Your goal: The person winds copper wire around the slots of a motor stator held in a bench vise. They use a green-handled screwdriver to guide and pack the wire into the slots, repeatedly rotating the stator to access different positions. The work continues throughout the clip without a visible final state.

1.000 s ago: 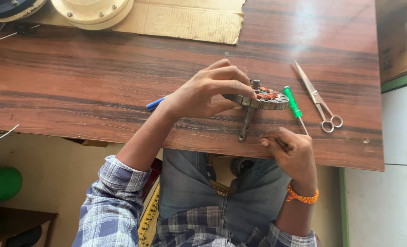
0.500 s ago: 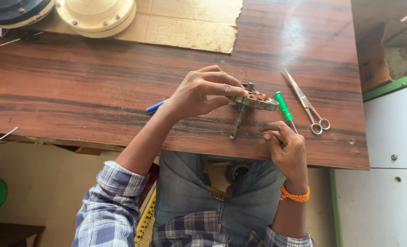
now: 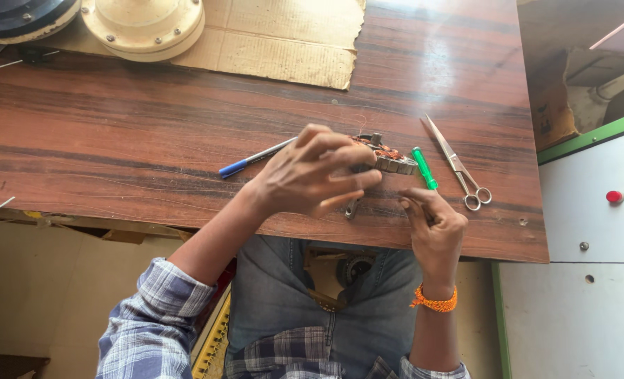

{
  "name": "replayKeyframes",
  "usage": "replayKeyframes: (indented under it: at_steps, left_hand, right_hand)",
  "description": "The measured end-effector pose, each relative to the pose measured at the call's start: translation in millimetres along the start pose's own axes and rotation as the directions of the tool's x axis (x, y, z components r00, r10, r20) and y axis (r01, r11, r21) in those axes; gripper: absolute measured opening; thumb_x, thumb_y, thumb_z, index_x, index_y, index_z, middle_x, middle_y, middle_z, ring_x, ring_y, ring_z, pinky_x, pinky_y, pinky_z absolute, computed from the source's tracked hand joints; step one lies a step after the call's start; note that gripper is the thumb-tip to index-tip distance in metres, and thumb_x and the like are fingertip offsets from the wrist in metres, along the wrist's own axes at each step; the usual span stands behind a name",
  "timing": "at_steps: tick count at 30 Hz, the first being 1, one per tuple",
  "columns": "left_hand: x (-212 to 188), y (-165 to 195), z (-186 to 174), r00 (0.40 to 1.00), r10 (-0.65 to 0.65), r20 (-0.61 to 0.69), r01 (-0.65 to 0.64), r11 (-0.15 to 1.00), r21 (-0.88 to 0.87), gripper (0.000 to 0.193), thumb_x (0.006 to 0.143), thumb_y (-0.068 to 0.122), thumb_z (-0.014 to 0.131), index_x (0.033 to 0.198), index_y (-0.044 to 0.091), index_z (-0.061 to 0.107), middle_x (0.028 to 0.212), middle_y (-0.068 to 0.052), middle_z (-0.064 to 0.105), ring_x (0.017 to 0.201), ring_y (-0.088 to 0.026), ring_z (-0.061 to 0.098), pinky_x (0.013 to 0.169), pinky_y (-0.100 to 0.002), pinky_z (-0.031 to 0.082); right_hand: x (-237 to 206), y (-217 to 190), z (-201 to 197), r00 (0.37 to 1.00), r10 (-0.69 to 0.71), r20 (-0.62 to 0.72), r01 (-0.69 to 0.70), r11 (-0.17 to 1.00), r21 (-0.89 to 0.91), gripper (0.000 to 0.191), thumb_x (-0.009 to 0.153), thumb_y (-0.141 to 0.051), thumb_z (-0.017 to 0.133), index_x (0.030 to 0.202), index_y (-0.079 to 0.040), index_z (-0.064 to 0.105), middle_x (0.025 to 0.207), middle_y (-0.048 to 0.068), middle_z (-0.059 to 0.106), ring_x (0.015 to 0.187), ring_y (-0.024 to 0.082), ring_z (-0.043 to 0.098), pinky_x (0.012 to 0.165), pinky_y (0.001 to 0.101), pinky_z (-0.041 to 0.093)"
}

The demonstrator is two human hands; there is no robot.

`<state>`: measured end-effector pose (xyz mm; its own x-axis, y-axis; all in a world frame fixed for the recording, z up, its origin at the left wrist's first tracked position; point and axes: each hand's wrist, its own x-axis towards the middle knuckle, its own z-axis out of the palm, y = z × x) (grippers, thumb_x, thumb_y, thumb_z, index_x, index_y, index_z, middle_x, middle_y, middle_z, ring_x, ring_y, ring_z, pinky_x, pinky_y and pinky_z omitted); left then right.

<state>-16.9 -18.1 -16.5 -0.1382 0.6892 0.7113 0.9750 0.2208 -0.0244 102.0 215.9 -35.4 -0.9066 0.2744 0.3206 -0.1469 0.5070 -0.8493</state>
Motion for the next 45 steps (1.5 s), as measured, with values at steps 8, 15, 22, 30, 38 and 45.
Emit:
replayKeyframes:
  at_steps: [8,15,22,30,38,45]
  left_hand:
    - [8,33,18,0.985,-0.037,0.171,0.001,0.978,0.206,0.041,0.089,0.021,0.07,0.13,0.023,0.068,0.135,0.005,0.061,0.111,-0.014,0.063,0.087,-0.03,0.057]
    - [2,51,19,0.961,-0.277,0.01,0.277,0.96,-0.039,0.024,0.09,0.021,0.075,0.114,0.016,0.074,0.119,0.003,0.071,0.1,-0.017,0.069,0.074,-0.033,0.057]
    - [3,83,43,0.44,-0.856,0.272,0.519,-0.005,-0.855,0.013,0.089,0.013,0.078,0.101,0.008,0.077,0.099,0.0,0.078,0.065,-0.006,0.062,0.054,-0.022,0.049]
    - [7,89,56,0.198,-0.888,0.416,0.197,-0.38,-0.904,0.018,0.088,0.013,0.081,0.1,0.0,0.077,0.084,-0.005,0.074,0.055,-0.006,0.059,0.05,-0.019,0.043]
    - [13,81,66,0.102,-0.889,0.446,0.182,-0.424,-0.887,0.018,0.089,0.015,0.079,0.099,0.001,0.073,0.082,-0.002,0.072,0.052,-0.007,0.059,0.046,-0.02,0.04]
    - [33,95,44,0.087,-0.995,0.056,0.469,-0.008,-0.883,0.013,0.095,0.017,0.076,0.1,0.005,0.072,0.077,-0.001,0.069,0.056,-0.008,0.059,0.052,-0.021,0.044]
  right_hand:
    - [1,1,-3,0.967,-0.041,0.252,0.102,0.967,-0.235,0.013,0.087,-0.004,0.075,0.1,-0.004,0.079,0.074,0.009,0.075,0.057,0.009,0.065,0.055,0.0295,0.049]
    - [-6,-34,-34,0.972,-0.066,0.227,0.078,0.996,-0.043,0.016,0.088,0.0,0.071,0.102,-0.004,0.078,0.086,0.006,0.078,0.076,0.006,0.07,0.066,0.0247,0.056]
    - [33,-87,-39,0.966,-0.102,0.235,0.159,0.958,-0.238,0.009,0.093,-0.007,0.076,0.101,-0.001,0.077,0.072,0.007,0.067,0.064,0.004,0.055,0.055,0.0247,0.042]
    - [83,-95,-8,0.945,-0.055,0.323,0.115,0.978,-0.171,0.009,0.096,-0.009,0.071,0.1,-0.003,0.077,0.082,0.007,0.078,0.072,0.005,0.07,0.062,0.0241,0.052]
    - [129,-61,1,0.916,0.047,0.399,0.106,0.93,-0.351,0.013,0.092,-0.014,0.078,0.1,-0.004,0.08,0.07,0.005,0.067,0.062,0.008,0.055,0.055,0.0302,0.043]
    - [136,-47,4,0.948,0.15,0.282,-0.036,0.927,-0.374,0.013,0.089,-0.016,0.082,0.095,-0.005,0.08,0.062,-0.003,0.06,0.055,0.004,0.046,0.048,0.0291,0.036]
